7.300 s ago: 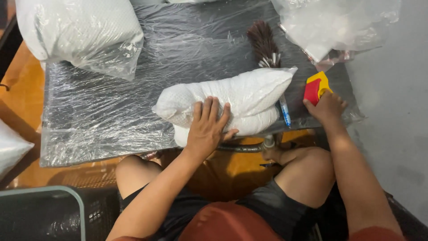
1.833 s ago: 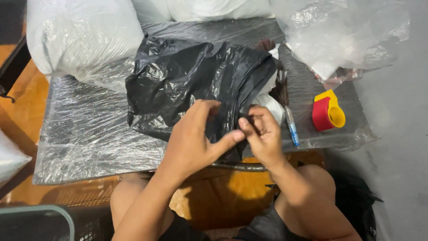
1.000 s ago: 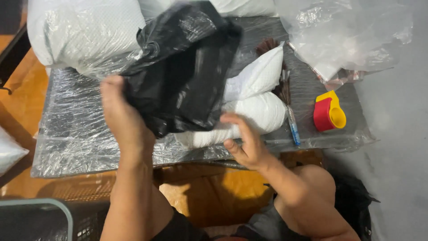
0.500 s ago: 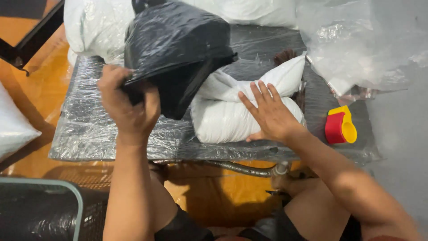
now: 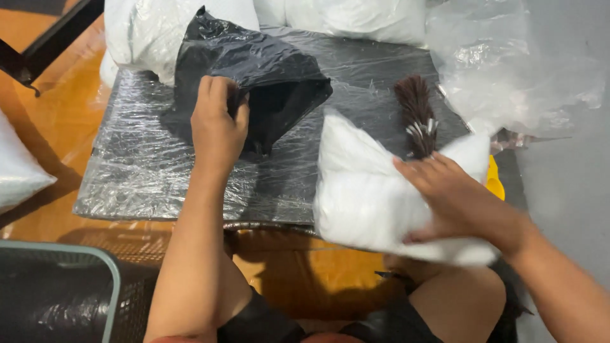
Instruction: Folding a white padded item, sealing it with adhesive tape using a dispenser, and placing it inside a black plastic shipping bag.
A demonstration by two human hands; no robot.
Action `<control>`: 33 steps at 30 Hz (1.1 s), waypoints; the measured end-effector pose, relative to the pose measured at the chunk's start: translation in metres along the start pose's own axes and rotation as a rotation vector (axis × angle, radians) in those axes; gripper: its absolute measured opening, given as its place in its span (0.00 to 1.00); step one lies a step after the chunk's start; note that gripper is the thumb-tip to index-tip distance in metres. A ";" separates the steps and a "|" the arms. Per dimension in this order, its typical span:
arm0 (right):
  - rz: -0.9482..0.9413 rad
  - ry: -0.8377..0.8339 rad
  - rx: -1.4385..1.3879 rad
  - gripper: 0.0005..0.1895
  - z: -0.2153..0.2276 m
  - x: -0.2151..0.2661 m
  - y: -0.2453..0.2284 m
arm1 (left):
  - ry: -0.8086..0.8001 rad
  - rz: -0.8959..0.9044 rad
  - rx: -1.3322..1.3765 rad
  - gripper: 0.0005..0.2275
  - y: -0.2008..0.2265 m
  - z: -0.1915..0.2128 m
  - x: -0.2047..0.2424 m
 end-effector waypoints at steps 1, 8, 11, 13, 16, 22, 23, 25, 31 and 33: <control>0.003 -0.006 0.004 0.82 0.003 0.012 -0.001 | 0.003 0.006 0.003 0.08 0.001 0.001 0.001; -0.063 -0.152 -0.345 0.82 0.002 0.081 -0.021 | -0.144 -0.287 0.181 0.08 0.069 0.005 0.015; -0.124 -0.148 -0.445 0.83 -0.005 0.099 -0.020 | -0.261 -0.450 0.200 0.08 0.105 -0.006 0.038; -0.152 -0.137 -0.502 0.85 -0.017 0.109 -0.020 | -0.309 -0.524 0.177 0.07 0.118 -0.015 0.056; -0.269 -0.158 -0.689 0.83 -0.034 0.105 -0.021 | -0.357 -0.567 0.089 0.06 0.119 -0.024 0.067; -0.470 0.005 -0.916 0.81 -0.081 0.077 -0.011 | -0.502 -0.334 -0.189 0.17 0.048 -0.088 0.092; -0.489 0.045 -0.966 0.79 -0.091 0.074 -0.007 | -0.386 -0.295 -0.263 0.18 0.030 -0.095 0.096; -0.494 0.087 -1.012 0.77 -0.103 0.061 0.002 | -0.261 -0.253 -0.346 0.18 0.014 -0.098 0.101; -0.504 0.139 -1.234 0.72 -0.110 0.030 0.011 | -0.260 0.340 -0.483 0.36 -0.036 -0.085 0.119; -0.499 0.155 -1.290 0.69 -0.100 0.026 0.006 | -0.450 0.546 -0.313 0.26 -0.060 -0.101 0.131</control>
Point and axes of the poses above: each hand's wrist, its own x-axis away from the middle knuckle, its own z-axis out of the back of the hand, y = z × x, the point moved 7 cm from there along -x, towards the middle knuckle, and after that the axes turned 5 degrees about -x, right-handed, at the moved point
